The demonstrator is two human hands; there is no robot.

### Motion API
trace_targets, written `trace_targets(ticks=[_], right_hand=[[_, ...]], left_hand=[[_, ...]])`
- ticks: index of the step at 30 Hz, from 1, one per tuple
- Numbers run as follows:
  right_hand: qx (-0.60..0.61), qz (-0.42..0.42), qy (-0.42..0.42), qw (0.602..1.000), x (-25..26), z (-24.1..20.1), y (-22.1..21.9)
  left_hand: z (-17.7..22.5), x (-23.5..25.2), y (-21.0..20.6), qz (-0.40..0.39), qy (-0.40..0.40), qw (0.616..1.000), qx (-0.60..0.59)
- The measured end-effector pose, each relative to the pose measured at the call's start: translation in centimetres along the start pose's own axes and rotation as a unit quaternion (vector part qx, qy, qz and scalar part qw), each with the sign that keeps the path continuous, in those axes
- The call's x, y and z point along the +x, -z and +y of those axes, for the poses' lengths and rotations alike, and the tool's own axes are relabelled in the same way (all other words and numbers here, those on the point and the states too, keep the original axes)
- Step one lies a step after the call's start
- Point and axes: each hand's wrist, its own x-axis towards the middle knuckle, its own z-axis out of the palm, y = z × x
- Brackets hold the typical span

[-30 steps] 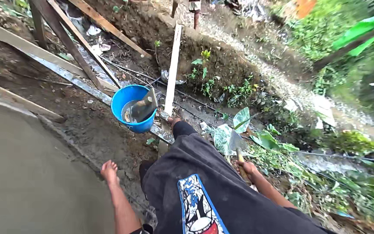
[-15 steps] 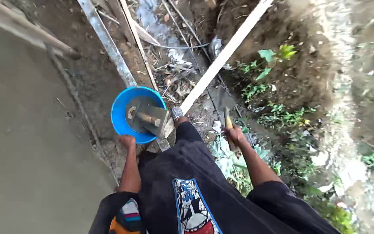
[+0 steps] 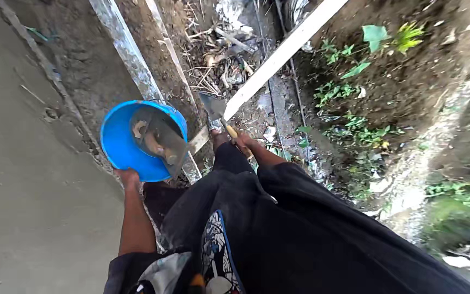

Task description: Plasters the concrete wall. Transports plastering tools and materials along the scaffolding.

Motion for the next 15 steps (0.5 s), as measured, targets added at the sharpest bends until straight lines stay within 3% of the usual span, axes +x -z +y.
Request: trace_targets(ticks=[4,11,15], right_hand=[[0.033,-0.010,0.010,0.999,1.8,-0.7,0.7],[-0.064,-0.120,0.004,0.991,-1.9,-1.3,0.4],[-0.041,-0.067,0.006,0.997,-5.2,-4.4,2.7]], left_hand=[[0.8,-0.1,0.2,0.006,0.006,1.000,0.011],[0.9,-0.1,0.6,0.006,-0.011,1.000,-0.013],[0.7,1.0,1.3,-0.004,-0.021,0.999,-0.025]])
